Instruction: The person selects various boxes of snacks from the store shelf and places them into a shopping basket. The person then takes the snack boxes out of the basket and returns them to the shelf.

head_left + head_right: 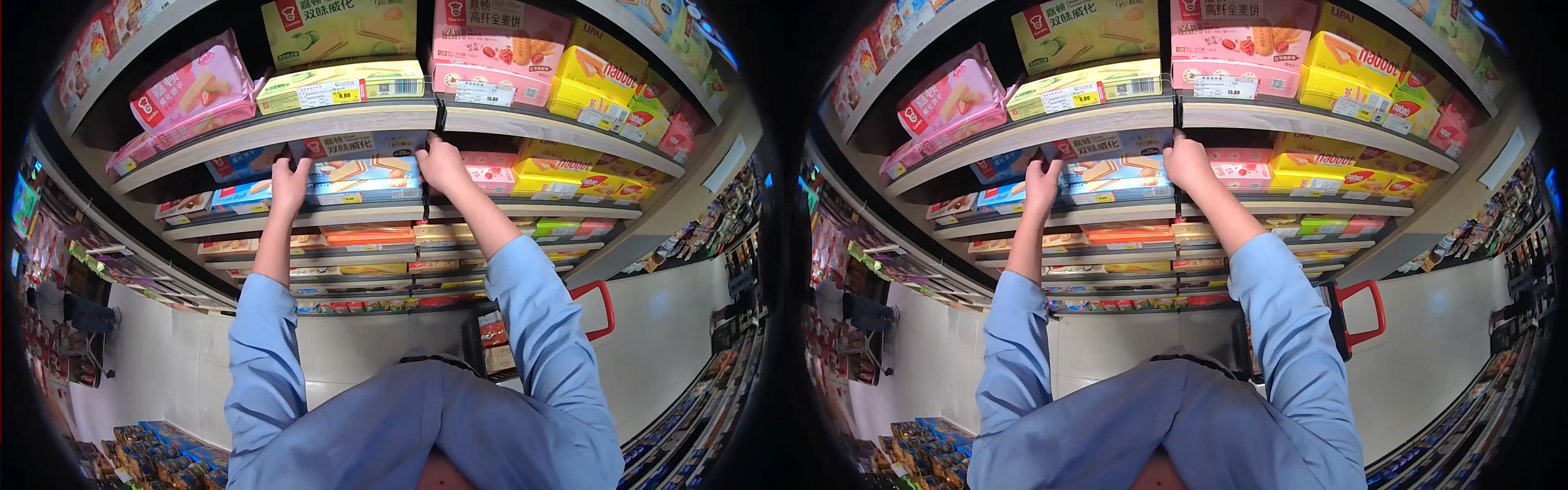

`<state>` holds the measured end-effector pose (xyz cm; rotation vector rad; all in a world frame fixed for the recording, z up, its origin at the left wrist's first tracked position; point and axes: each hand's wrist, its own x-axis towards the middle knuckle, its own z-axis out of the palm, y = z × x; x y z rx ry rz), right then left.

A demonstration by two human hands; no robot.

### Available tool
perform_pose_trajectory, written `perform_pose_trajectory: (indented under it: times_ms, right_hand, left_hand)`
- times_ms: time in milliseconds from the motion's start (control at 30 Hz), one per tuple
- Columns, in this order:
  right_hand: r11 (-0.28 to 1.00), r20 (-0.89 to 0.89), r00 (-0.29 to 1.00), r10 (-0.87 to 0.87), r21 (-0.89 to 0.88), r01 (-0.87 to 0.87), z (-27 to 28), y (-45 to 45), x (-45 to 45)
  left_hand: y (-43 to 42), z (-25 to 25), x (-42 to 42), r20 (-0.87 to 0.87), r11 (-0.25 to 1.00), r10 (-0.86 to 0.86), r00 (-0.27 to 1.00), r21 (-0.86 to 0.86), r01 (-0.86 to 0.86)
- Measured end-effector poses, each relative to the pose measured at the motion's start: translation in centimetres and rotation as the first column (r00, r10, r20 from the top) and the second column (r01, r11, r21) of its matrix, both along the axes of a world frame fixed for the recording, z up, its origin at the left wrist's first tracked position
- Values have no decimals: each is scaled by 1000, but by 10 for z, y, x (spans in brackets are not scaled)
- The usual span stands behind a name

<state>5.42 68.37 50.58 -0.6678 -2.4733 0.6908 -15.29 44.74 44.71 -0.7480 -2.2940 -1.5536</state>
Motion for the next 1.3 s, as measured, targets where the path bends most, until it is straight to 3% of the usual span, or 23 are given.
perform_pose_trajectory:
  times_ms: [133,167,267,300,400,700,833,1000,1100,1133,1200,1267,1300]
  right_hand:
    - [998,15,1000,-12,66,11,8,-3,2]
    - [991,79,996,-43,126,32,1,5,-6]
    - [990,187,979,-78,127,54,-6,13,-16]
    - [996,210,974,-82,60,71,-3,12,-15]
    - [994,297,950,-100,-4,106,-2,15,-21]
    - [991,538,840,-66,136,-9,-8,21,-35]
    - [992,348,929,-126,29,124,-16,20,-36]
    - [991,222,966,-137,31,133,-15,14,-23]
    - [999,-71,998,-1,40,4,-20,10,-2]
    - [996,-285,955,84,57,-71,-24,2,13]
    - [979,-258,962,91,-152,-133,-29,-12,58]
    - [967,-221,975,34,-240,-88,-70,-3,100]
    - [968,-195,981,-17,-247,-33,-92,6,128]
  left_hand:
    - [-7,17,21,101,984,-113,988,151,97]
    - [-8,14,16,140,989,-97,985,128,79]
    - [-4,-12,-15,40,998,-55,998,17,54]
    - [-3,-12,-18,84,996,12,996,-87,-5]
    - [0,-14,-21,-28,998,-70,997,2,70]
    - [6,-11,-14,-34,994,-25,999,-108,21]
    - [10,-7,-10,-31,996,-1,1000,-89,-1]
    - [14,-8,-8,-80,991,53,995,-119,-62]
    - [12,-12,-4,-95,988,38,995,-143,-51]
    - [11,-15,-1,-173,926,189,967,-297,-234]
    - [5,-8,33,-246,947,180,952,-217,-235]
    - [-1,-12,82,-289,995,20,957,96,8]
    - [-4,-20,113,-227,986,-23,974,157,60]
